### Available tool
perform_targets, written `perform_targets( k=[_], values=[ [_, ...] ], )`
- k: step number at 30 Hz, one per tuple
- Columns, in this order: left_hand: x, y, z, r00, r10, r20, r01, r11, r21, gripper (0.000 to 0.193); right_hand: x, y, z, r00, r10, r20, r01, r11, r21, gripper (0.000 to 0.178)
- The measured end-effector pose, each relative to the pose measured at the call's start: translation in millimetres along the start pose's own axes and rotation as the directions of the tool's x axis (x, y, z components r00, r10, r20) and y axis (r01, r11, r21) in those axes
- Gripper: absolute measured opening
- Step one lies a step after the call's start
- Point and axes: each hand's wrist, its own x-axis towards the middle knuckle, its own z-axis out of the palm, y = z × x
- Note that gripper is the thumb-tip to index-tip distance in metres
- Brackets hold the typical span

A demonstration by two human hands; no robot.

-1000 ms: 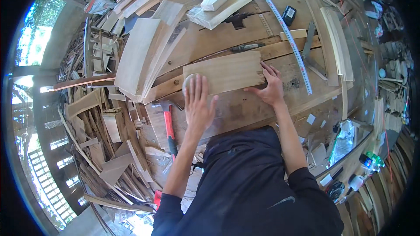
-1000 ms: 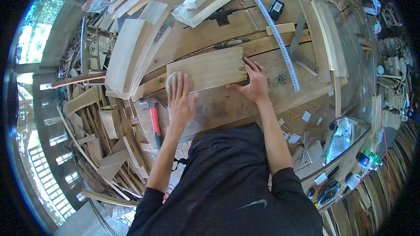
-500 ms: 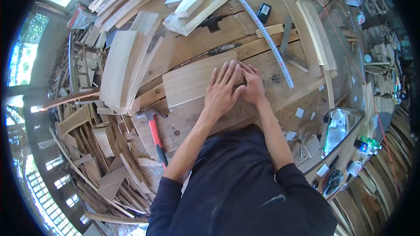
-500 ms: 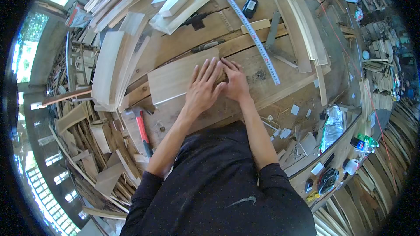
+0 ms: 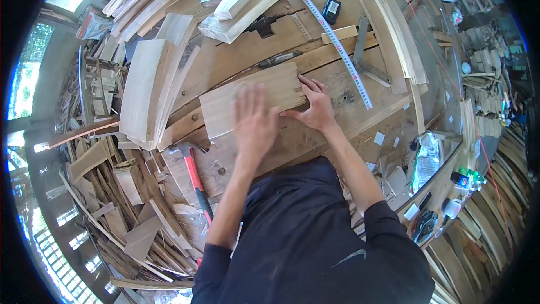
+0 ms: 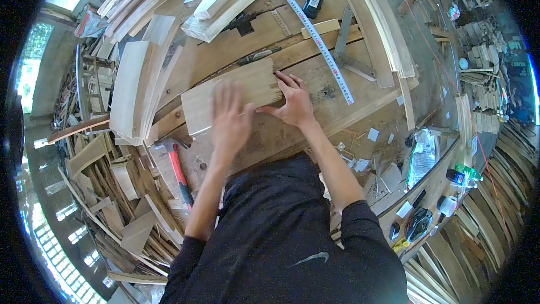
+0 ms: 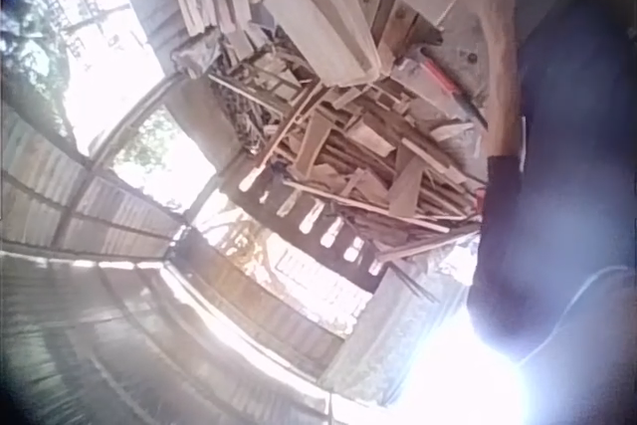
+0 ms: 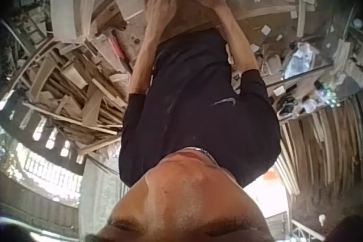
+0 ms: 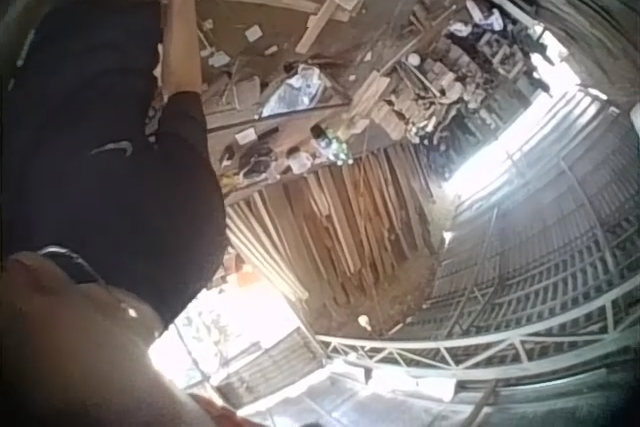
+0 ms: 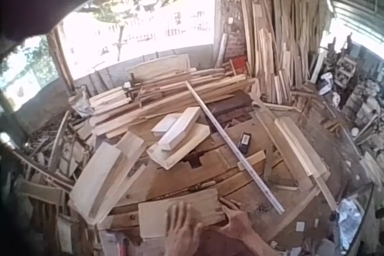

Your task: Measure and hand-sand pieces of wood in a workshop environment.

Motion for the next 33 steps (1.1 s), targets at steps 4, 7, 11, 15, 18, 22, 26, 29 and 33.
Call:
perform_targets(
  k=[4, 7, 11, 15, 18, 22, 26, 29, 33],
  values=[
    [32, 58, 27, 0.985, 0.162, -0.054, -0.169, 0.969, -0.180, 0.069, 1, 6, 3, 0.995, -0.101, -0.010, 0.101, 0.993, 0.064, 0.066],
    [38, 52, 36, 0.975, 0.210, -0.072, -0.220, 0.953, -0.209, 0.072, 7, 3, 8, 0.979, -0.199, -0.031, 0.202, 0.971, 0.128, 0.056],
    [12, 2, 23, 0.998, 0.057, -0.021, -0.059, 0.986, -0.157, 0.074, -6, 0, 4, 0.998, -0.067, -0.004, 0.067, 0.997, 0.050, 0.069],
    [7, -73, -10, 0.984, -0.150, -0.092, 0.145, 0.988, -0.055, 0.074, -1, -8, -5, 1.000, 0.022, -0.020, -0.021, 0.999, 0.032, 0.091],
    [13, -70, -9, 0.974, -0.200, -0.106, 0.202, 0.979, 0.009, 0.075, 1, -10, -3, 1.000, 0.002, -0.020, -0.001, 1.000, 0.021, 0.090],
    [25, 1, 17, 0.999, 0.035, -0.038, -0.039, 0.995, -0.097, 0.078, 1, 0, 5, 1.000, -0.003, -0.021, 0.003, 1.000, 0.013, 0.077],
    [13, 22, 16, 0.988, 0.153, -0.010, -0.153, 0.972, -0.179, 0.078, 4, 8, 14, 0.999, -0.030, -0.037, 0.031, 0.998, 0.051, 0.072],
    [-16, -4, -4, 0.992, 0.123, 0.033, -0.118, 0.985, -0.127, 0.076, 1, 3, 3, 1.000, -0.021, 0.008, 0.021, 0.999, 0.043, 0.082],
    [-47, -62, -24, 0.989, -0.144, -0.038, 0.142, 0.988, -0.052, 0.076, -1, -6, -3, 1.000, 0.027, -0.011, -0.027, 0.999, 0.035, 0.091]
  ],
)
